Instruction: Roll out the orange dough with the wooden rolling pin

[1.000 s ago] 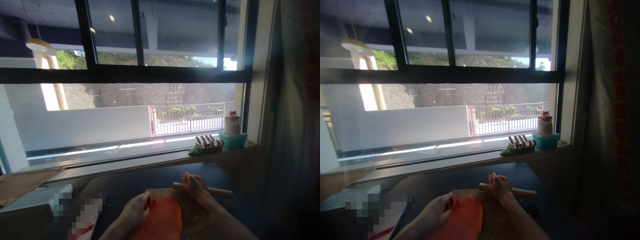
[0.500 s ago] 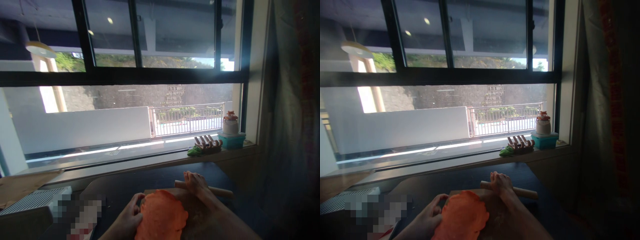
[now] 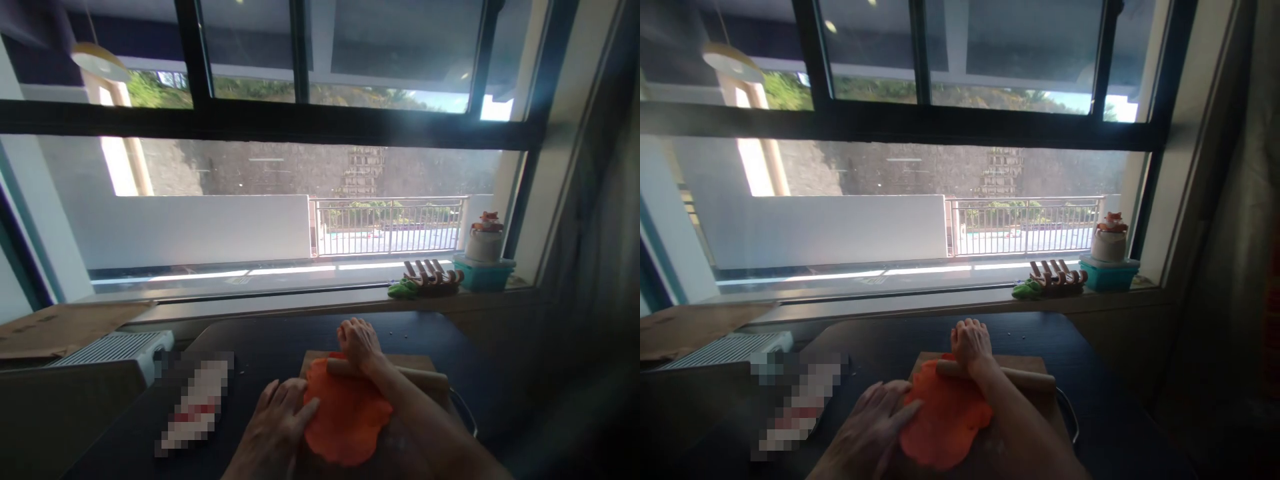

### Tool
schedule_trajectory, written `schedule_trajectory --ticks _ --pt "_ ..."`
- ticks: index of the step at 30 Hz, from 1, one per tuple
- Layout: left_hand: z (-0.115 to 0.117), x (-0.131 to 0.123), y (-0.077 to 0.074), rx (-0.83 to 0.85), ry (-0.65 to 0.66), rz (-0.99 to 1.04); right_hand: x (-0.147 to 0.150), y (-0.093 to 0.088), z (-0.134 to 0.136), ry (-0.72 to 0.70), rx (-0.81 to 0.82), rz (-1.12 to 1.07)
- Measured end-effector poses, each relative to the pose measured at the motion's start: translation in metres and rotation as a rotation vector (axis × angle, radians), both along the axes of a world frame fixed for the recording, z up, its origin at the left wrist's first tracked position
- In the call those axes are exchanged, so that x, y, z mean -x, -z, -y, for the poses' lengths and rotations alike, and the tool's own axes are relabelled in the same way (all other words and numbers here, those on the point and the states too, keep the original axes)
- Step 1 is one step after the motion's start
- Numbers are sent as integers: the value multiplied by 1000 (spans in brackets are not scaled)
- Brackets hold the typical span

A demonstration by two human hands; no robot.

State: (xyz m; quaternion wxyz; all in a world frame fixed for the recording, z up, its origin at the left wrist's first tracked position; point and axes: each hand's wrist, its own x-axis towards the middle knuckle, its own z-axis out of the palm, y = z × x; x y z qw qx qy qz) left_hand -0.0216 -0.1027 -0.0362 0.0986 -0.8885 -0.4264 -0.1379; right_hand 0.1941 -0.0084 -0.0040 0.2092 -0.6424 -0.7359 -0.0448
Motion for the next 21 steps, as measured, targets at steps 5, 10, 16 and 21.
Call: schedule_trajectory --ticks 5,10,16,21 --pt "-2 -13 -5 -283 109 -10 0 0 2 34 -7 4" --pt "10 -22 -1 -208 129 20 10 13 42 -68 -44 23" --pt "21 -12 -18 -106 195 -92 4 3 12 -154 -46 101" --pt "11 -17 -6 -152 97 -65 0 -3 -19 -76 -35 89"
